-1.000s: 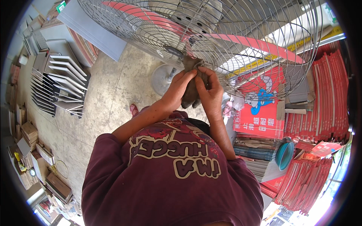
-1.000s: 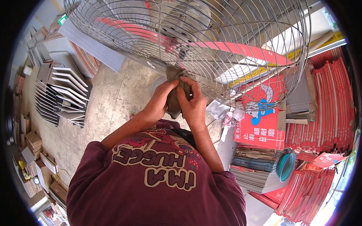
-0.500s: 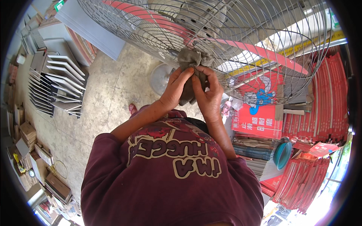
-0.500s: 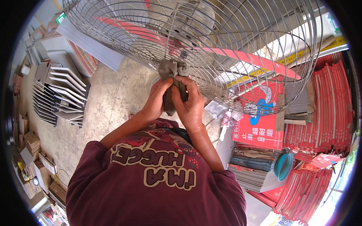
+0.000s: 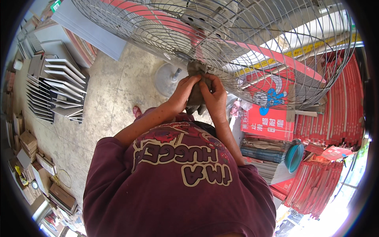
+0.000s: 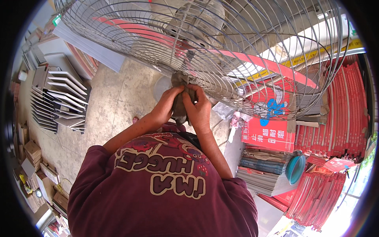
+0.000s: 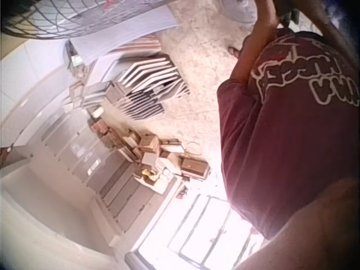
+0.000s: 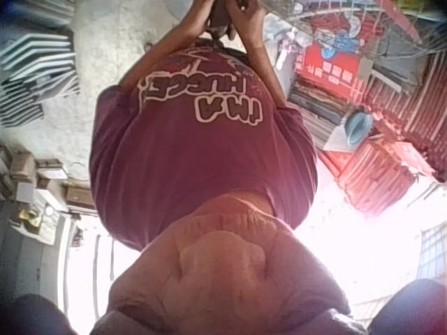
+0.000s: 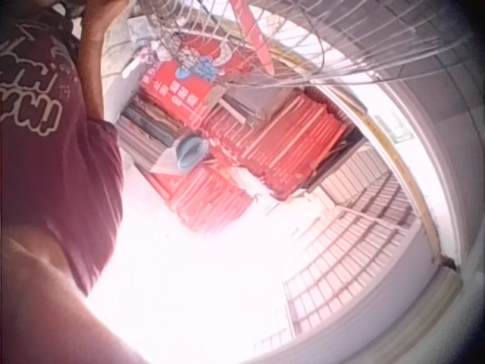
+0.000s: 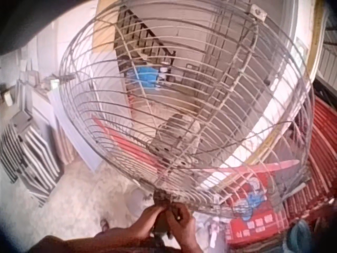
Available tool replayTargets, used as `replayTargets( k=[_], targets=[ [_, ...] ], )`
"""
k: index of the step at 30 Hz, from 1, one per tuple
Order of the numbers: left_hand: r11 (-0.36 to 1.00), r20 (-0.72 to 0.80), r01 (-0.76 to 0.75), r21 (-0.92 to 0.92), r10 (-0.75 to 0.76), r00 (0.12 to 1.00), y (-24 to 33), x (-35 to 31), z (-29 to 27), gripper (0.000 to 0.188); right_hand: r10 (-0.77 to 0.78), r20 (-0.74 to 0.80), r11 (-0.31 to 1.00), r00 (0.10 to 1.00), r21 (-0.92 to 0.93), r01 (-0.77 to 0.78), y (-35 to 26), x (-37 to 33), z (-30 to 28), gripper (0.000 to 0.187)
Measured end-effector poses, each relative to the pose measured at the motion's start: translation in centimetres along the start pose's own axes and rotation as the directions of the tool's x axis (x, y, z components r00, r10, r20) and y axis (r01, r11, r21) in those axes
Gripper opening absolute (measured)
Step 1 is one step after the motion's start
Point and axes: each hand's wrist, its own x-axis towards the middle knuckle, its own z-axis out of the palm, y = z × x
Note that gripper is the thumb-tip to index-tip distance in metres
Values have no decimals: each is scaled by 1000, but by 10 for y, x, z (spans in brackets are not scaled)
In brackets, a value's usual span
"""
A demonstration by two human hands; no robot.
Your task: The person wipes a grey cloth near a fan, then holds the cloth up to view, and places it onto a stack of rectangular white panels one by one.
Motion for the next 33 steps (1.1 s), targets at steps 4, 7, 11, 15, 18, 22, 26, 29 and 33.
replayTargets(
  k=[4,7,11,15,18,22,26,29,33],
  targets=[
    [966,154,-227,127,207,966,-25,9,-22,23,83,67,994,994,65,-87,15,1,2,26],
    [596,372,-672,440,560,740,-40,15,-38,22,97,85,995,992,15,-99,18,-2,4,27],
    [812,291,-352,466,235,927,-14,6,-32,38,-27,36,999,999,37,26,1,-2,5,27],
    [995,113,-69,72,61,992,14,1,-5,29,-124,-10,992,992,26,124,-34,-4,6,27],
    [986,119,-154,70,145,982,21,-3,3,29,-205,-6,978,979,-34,205,-50,-8,3,27],
    [941,180,-263,212,227,957,31,-14,8,28,-370,3,922,929,-116,368,-61,-12,-4,27],
    [900,265,-403,163,354,897,41,-24,20,26,-650,0,748,760,-181,639,-77,-12,-9,29],
    [938,250,-321,130,282,926,34,-17,18,26,-484,-21,864,875,-170,474,-72,-14,-11,28],
    [988,166,-146,52,135,977,15,-8,16,26,-296,-54,948,954,-138,286,-55,-18,-12,25]
  ],
)
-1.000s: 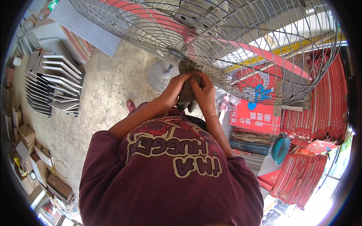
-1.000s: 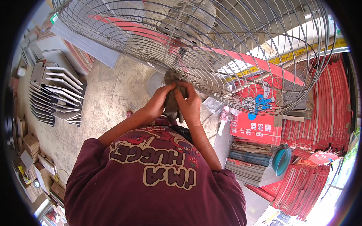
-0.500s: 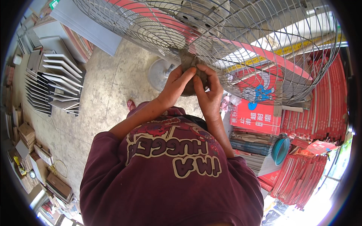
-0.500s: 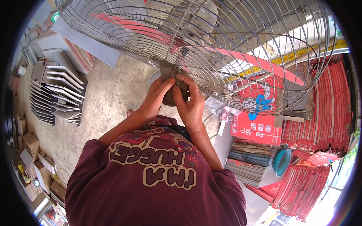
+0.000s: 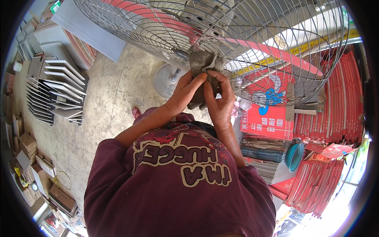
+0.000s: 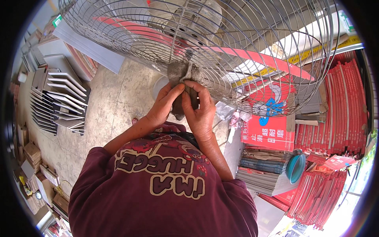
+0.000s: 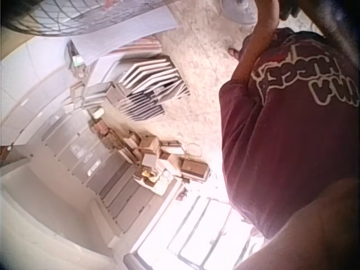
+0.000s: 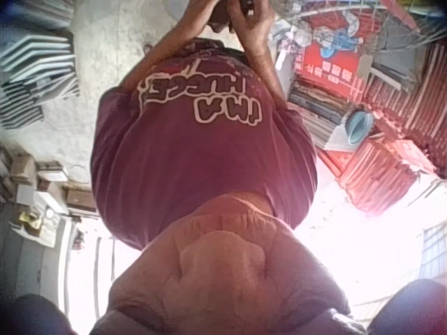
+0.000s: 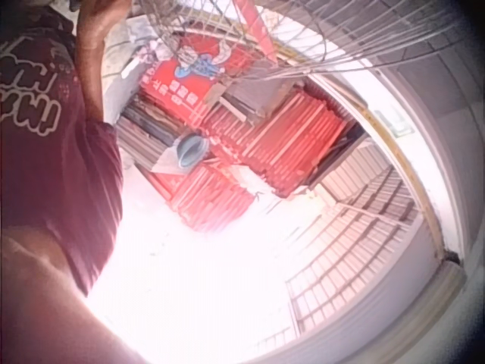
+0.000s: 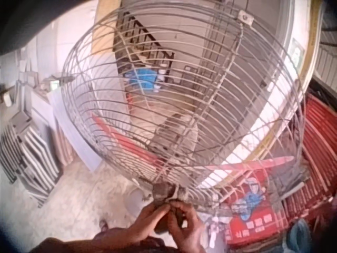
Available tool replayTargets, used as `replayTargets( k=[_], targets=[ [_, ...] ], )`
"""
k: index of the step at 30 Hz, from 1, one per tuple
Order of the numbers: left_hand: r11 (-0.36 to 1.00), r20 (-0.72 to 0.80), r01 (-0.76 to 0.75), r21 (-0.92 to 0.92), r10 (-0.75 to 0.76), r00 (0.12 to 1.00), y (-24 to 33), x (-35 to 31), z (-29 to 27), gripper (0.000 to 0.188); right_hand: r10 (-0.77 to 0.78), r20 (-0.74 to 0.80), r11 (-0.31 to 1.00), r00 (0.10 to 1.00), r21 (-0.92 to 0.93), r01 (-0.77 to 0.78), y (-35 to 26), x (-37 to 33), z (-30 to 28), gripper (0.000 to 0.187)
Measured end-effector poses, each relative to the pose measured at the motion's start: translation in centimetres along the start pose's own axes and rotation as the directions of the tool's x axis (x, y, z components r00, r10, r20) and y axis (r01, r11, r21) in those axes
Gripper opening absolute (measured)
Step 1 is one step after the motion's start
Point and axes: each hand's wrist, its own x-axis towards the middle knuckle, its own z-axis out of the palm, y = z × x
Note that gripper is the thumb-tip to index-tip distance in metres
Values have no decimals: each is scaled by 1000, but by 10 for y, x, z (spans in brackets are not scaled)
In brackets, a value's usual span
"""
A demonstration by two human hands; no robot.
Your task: The person wipes a grey cloth near a fan, then holds the cloth up to view, and places it onto a stack of rectangular white panels one by one.
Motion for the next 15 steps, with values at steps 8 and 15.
replayTargets(
  k=[8,15],
  targets=[
    [991,-40,121,-54,-123,992,-20,3,3,27,194,-18,960,981,211,-186,32,-10,-2,24],
    [952,-23,294,-89,-297,955,-34,0,3,29,289,21,933,957,220,-287,48,-19,-12,26]
  ],
)
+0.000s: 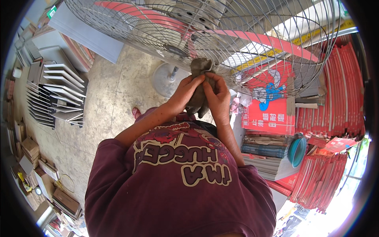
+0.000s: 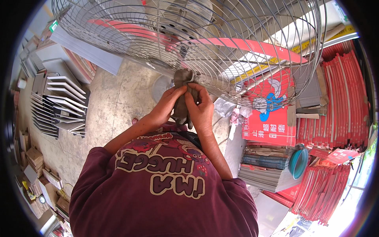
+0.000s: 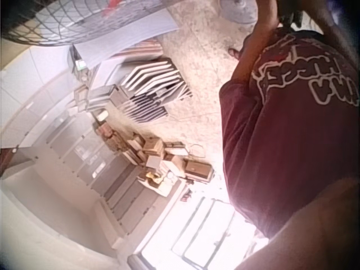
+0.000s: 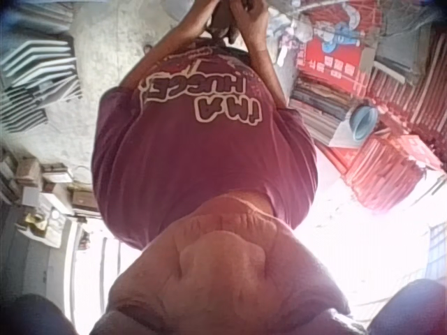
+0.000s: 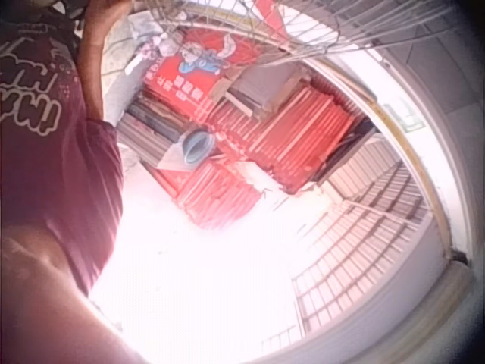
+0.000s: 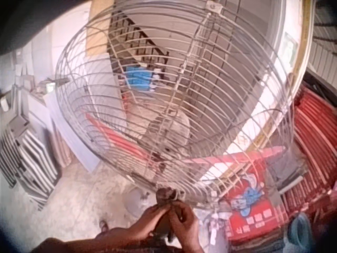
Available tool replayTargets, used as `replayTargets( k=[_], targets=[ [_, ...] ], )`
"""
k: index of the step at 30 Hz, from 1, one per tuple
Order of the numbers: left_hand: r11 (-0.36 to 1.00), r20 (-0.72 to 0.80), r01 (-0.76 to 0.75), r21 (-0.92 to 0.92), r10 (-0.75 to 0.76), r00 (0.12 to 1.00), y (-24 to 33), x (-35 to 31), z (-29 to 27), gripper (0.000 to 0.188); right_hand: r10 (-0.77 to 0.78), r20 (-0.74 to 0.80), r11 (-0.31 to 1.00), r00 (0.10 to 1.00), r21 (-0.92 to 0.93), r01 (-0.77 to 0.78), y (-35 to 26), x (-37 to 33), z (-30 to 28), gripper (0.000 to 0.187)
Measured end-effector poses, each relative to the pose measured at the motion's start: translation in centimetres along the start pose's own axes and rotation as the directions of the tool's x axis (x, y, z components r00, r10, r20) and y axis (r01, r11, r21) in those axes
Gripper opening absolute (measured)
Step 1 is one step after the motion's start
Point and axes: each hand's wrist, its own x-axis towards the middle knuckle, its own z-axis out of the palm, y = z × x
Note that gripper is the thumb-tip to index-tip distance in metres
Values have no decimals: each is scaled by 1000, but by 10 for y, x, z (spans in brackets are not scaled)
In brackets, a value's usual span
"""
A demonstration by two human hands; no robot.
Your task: The person wipes a grey cloth near a fan, then holds the cloth up to view, and places it onto a stack of rectangular white panels one by one.
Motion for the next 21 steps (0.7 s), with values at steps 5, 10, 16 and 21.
replayTargets(
  k=[5,10,16,21],
  targets=[
    [992,49,-53,115,48,998,-11,2,-2,30,57,42,998,998,33,-58,3,-1,-10,27],
    [986,63,-87,145,79,995,5,0,19,28,-44,6,998,999,52,44,-16,-3,-16,27],
    [883,186,-344,319,298,936,23,-9,39,31,-294,-57,954,954,-86,288,-49,-10,-25,28],
    [770,352,-535,348,422,836,31,-18,51,32,-674,-62,724,736,-250,642,-55,-6,-33,28]
  ],
)
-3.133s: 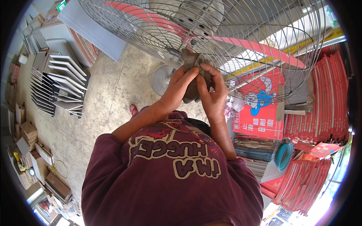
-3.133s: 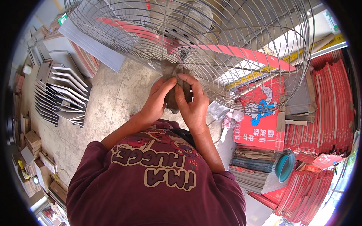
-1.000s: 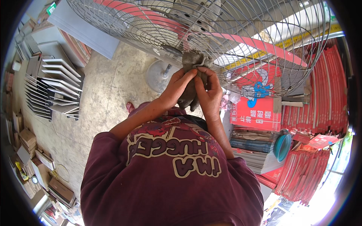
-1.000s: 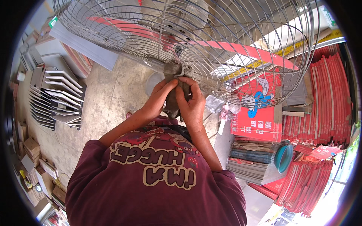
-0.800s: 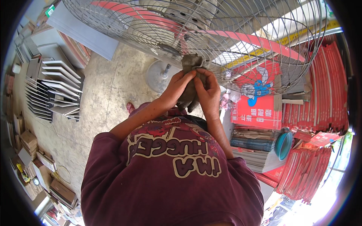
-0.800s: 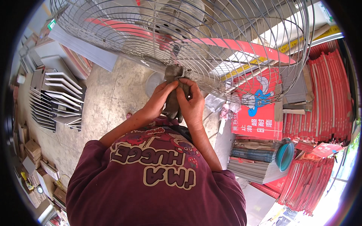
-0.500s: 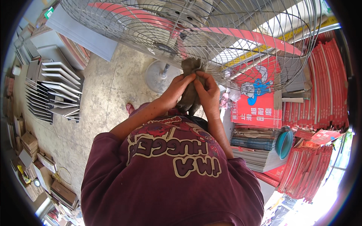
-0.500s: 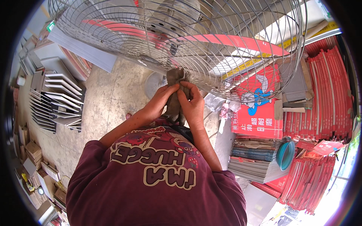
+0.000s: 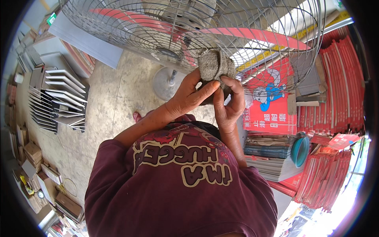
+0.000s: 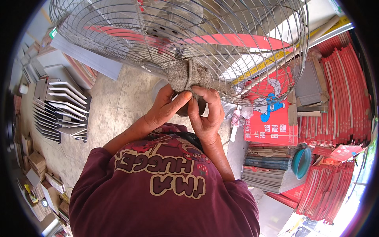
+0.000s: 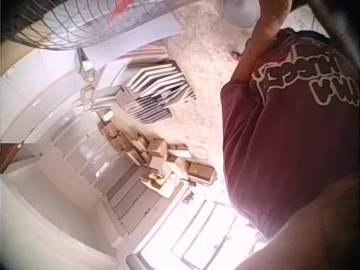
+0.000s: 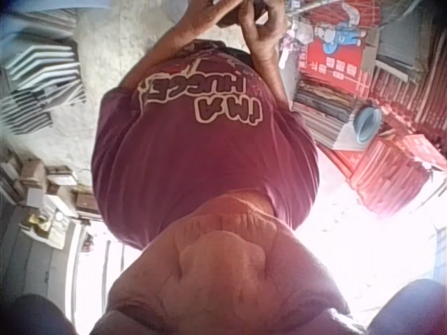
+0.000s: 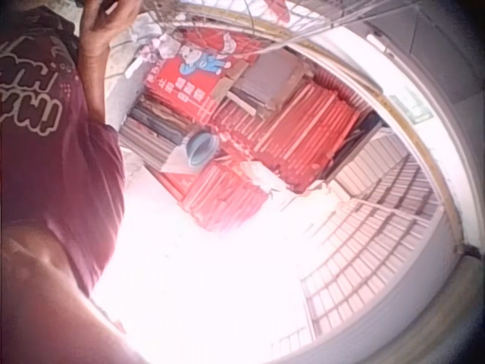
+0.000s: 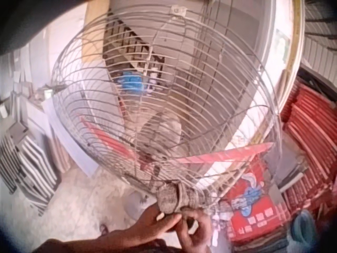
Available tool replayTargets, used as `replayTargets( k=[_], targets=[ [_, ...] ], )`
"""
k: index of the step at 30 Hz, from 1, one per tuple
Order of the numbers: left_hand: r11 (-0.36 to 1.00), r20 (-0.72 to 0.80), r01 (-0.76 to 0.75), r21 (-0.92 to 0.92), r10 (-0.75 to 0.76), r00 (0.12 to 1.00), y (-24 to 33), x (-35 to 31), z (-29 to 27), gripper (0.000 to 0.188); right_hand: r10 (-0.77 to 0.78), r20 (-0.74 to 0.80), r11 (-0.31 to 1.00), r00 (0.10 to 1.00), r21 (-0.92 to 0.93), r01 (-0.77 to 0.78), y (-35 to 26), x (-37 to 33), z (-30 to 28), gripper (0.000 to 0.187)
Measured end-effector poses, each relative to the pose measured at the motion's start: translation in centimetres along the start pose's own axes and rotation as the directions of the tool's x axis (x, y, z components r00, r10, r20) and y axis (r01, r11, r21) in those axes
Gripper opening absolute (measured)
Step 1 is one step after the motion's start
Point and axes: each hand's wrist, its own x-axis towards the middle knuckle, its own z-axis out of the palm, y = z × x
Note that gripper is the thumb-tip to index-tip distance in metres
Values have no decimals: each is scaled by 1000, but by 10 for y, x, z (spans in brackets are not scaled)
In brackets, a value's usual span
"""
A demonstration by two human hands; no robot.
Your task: The person wipes a grey cloth near a fan, then holds the cloth up to view, and places it onto a stack of rectangular white panels one by one.
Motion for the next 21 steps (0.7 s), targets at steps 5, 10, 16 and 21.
replayTargets(
  k=[5,10,16,21],
  targets=[
    [978,-80,169,-124,-179,981,-26,6,3,29,398,33,910,917,108,-399,11,-12,2,25],
    [926,-95,338,-170,-357,929,-40,4,5,31,515,74,838,854,168,-520,21,-20,0,23],
    [896,-83,380,-232,-407,910,-49,3,9,31,585,115,763,803,256,-593,34,-30,-3,23],
    [862,-82,429,-271,-465,882,-63,-3,12,30,646,163,709,746,235,-665,48,-43,-7,25]
  ],
)
